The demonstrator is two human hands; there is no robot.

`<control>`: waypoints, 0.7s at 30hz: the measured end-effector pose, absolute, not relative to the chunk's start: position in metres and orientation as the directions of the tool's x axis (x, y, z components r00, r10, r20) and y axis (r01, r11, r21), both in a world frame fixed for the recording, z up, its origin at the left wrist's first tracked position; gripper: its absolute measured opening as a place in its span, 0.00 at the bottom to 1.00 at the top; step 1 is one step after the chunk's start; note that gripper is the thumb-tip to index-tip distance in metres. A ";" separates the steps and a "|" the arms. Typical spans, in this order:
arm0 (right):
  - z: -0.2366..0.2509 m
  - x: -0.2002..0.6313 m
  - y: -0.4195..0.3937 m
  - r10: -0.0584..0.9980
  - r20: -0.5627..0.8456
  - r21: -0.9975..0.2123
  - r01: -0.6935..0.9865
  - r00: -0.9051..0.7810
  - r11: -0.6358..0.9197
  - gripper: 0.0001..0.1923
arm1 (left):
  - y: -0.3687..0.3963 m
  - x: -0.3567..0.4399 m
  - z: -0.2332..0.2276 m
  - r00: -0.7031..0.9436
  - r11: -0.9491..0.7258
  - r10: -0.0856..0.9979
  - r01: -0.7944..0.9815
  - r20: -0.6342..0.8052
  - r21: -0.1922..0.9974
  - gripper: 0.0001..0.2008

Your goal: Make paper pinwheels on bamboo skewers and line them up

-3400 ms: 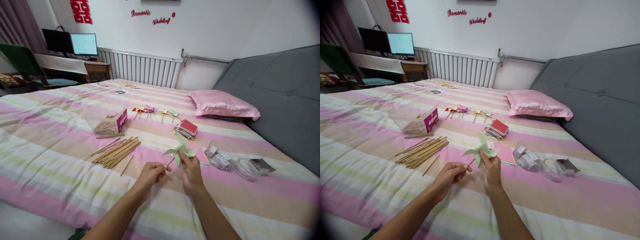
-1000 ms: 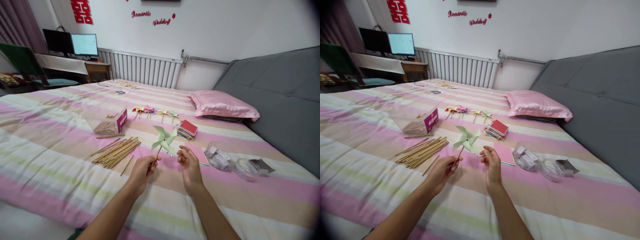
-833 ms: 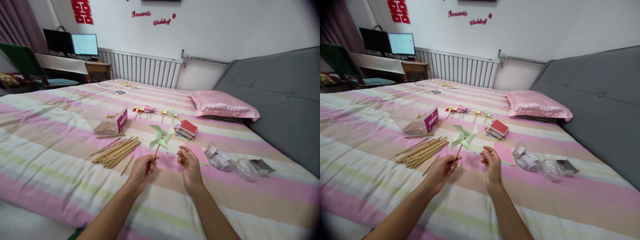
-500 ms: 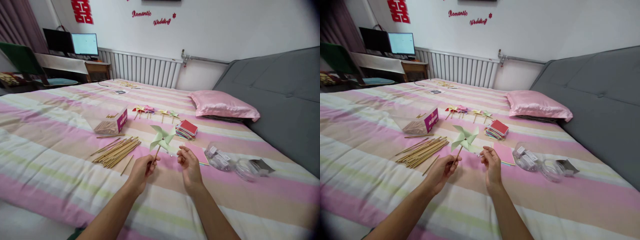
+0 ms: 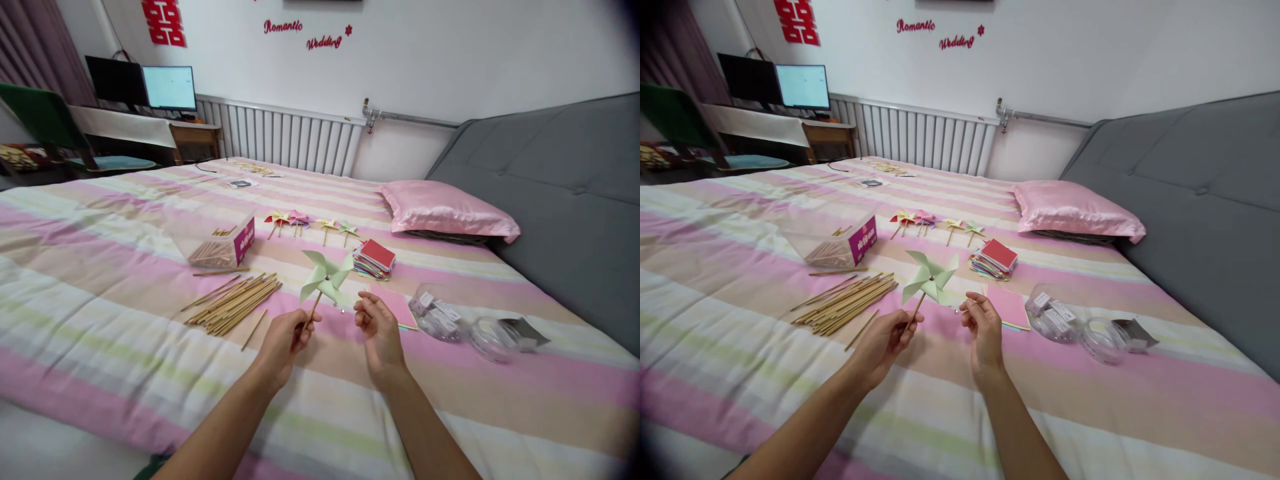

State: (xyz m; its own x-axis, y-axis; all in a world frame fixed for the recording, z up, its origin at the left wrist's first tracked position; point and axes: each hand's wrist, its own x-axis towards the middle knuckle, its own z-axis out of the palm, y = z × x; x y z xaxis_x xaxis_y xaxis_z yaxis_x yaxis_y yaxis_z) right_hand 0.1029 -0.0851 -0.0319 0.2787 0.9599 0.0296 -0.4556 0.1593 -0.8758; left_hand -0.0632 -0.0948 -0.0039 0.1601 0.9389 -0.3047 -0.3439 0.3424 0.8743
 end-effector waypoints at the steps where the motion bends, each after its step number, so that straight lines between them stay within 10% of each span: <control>1: -0.032 0.103 -0.085 0.960 0.029 -0.876 -0.456 0.280 0.159 0.10 | -0.095 -0.063 -0.004 0.160 0.342 0.939 -0.341 -0.304 0.876 0.10; 21: -0.031 0.102 -0.086 0.961 0.023 -0.876 -0.458 0.277 0.153 0.09 | -0.095 -0.063 -0.004 0.164 0.346 0.937 -0.324 -0.308 0.880 0.09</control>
State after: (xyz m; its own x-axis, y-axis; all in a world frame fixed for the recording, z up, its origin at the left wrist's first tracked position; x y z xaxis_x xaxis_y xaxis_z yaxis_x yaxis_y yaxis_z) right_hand 0.1019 -0.0857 -0.0306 0.2772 0.9605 0.0226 -0.4581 0.1528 -0.8756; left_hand -0.0631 -0.0951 -0.0039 0.1635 0.9371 -0.3082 -0.3241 0.3461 0.8804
